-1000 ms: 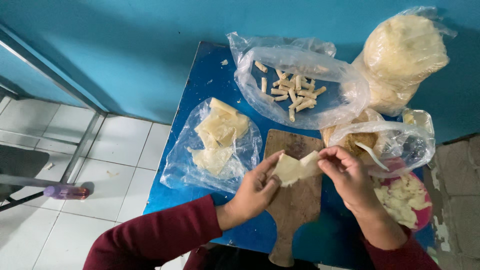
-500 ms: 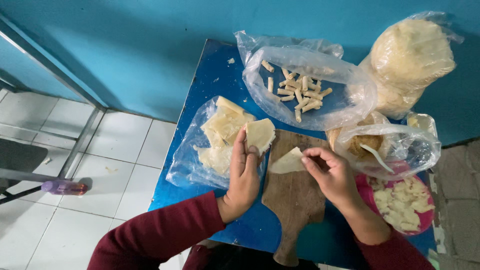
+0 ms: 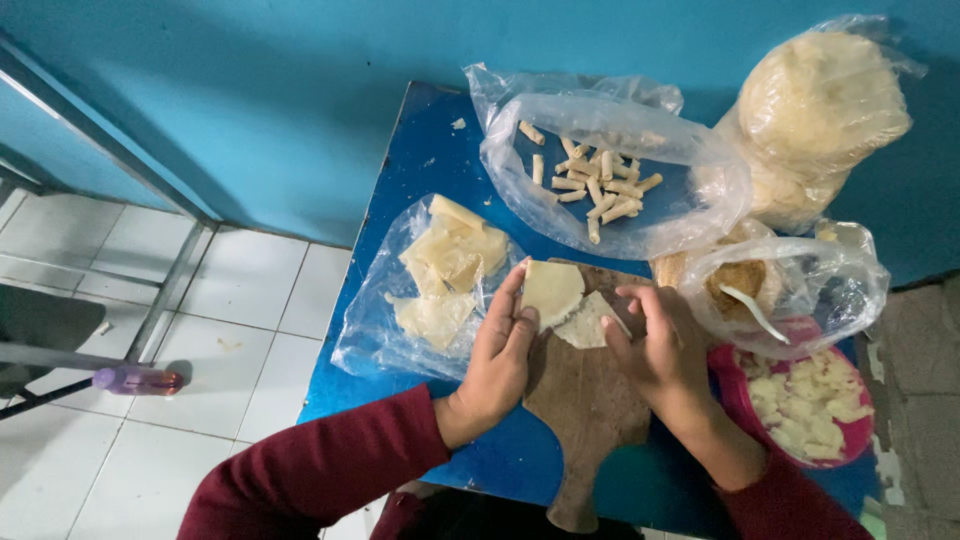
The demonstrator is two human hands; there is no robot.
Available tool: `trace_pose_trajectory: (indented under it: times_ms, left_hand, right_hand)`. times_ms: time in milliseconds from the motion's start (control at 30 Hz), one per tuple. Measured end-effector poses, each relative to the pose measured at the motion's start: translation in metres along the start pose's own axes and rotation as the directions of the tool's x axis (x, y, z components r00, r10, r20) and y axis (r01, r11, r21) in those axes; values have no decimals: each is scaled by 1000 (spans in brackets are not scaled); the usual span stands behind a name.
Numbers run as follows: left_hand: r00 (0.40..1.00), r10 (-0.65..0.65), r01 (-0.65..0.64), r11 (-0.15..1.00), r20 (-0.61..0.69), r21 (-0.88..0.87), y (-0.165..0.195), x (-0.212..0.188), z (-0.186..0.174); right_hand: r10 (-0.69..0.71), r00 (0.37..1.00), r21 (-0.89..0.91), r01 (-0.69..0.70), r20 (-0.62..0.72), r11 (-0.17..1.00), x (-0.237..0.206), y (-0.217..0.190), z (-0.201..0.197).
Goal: The person places small dough pieces onto a flat dough sheet on a wooden board, sprinkles brown sugar over them using a spoon from a plastic bag, and folds or presses the dough pieces together, building a layered stack of filled dough pieces on the board.
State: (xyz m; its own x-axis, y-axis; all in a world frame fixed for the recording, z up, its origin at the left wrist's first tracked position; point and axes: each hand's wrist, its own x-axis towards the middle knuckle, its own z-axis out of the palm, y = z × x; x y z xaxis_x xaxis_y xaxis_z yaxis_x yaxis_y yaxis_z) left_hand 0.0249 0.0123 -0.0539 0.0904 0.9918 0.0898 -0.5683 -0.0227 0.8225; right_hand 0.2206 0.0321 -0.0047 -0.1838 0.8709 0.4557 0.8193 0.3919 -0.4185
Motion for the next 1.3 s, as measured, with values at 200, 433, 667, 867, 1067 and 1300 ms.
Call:
trace_pose_trajectory:
  times_ms: [200,433,667,867,1067,1300]
  left_hand:
    - [971,-166,193,969,172,-157,0,-4,8]
    - [900,-299,323,946,316,-25,14,-13,11]
    - [928,-237,179,960,288,214,11,-12,10]
    - [962,-151,105,974,229,202,8,-9,12]
    - [965,-244,93,651,91,753,28,-15,17]
    - [974,53,-193,707,221,680,32,-17,20]
  right_hand:
    - [-227,972,177,234,-57,956,-12,-33,-16]
    - [-56,995,354,23,82,935,-16,-39,-12]
    - [2,990,481,-70,140,874,-24,-18,-6]
    - [223,934,706,-358,280,611,-30,9,5]
    - [201,874,713,-479,443,512,-33,17,7]
    - [189,913,664,-395,362,635,-42,18,19]
